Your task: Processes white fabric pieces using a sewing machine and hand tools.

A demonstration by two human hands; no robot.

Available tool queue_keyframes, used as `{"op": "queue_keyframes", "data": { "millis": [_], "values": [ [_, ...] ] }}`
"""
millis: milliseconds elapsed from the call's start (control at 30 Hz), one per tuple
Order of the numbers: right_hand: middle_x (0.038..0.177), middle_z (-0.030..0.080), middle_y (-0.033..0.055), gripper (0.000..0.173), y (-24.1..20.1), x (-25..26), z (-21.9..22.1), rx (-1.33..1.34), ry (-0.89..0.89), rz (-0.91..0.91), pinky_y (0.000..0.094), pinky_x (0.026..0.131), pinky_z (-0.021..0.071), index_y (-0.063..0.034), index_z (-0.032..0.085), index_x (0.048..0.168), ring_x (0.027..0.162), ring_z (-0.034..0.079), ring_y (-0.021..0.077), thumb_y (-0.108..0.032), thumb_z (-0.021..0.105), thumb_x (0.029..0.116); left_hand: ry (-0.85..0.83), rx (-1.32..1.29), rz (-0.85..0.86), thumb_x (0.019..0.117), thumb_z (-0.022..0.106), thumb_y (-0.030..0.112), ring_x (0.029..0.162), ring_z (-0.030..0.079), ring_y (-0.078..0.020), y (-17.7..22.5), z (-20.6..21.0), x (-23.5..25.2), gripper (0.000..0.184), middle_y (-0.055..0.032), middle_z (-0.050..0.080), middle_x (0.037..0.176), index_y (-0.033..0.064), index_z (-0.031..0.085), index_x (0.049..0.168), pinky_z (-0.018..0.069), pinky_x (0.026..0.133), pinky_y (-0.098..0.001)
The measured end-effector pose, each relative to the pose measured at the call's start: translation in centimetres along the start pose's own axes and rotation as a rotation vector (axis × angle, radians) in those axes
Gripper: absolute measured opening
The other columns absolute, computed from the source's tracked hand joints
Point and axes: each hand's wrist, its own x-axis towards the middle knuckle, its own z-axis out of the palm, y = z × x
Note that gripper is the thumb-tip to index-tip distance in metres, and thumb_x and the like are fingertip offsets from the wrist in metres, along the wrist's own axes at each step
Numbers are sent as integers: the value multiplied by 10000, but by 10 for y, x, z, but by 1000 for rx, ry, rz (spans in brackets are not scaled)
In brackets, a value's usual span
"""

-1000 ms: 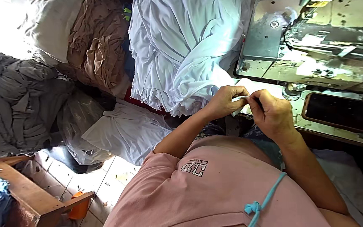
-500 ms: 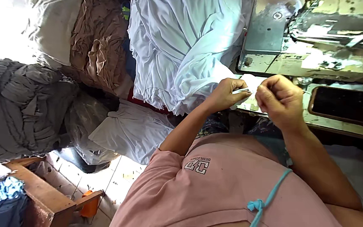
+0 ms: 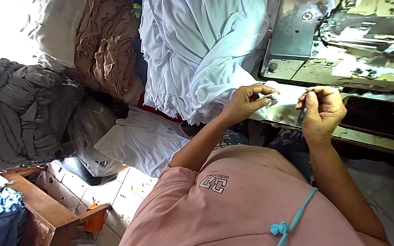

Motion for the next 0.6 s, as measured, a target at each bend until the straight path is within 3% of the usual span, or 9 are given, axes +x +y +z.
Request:
{"op": "queue_keyframes", "data": {
  "millis": [133,267,467,600],
  "values": [
    [891,642,-76,172,18,-8,3,21,-15,42,163,622,539,-6,572,1177,684,601,-30,-114,490,1072,13,-44,13,933,613,-73,796,634,-26,2,5,0,179,-87,695,994,-101,662,1103,544,740,-191],
    [809,608,-120,103,-25,-3,0,171,-207,195,124,505,475,-123,575,1123,573,540,-37,-132,491,1065,39,-60,16,919,618,-90,778,622,-24,4,7,0,127,-55,665,925,-87,637,1044,541,735,-187],
    [754,599,-81,88,-69,1,-4,192,-394,311,140,511,515,-115,566,1087,556,567,-4,-121,490,1045,20,-73,16,950,578,-81,770,619,-15,7,10,0,148,-57,686,955,-89,659,1074,540,728,-187],
    [742,583,-62,107,-72,1,1,98,-399,320,136,478,495,-85,567,1108,525,548,-7,-142,490,1059,15,-118,12,954,569,-84,785,638,-27,9,13,-1,148,-57,692,945,-88,656,1073,551,741,-201]
  ]
}}
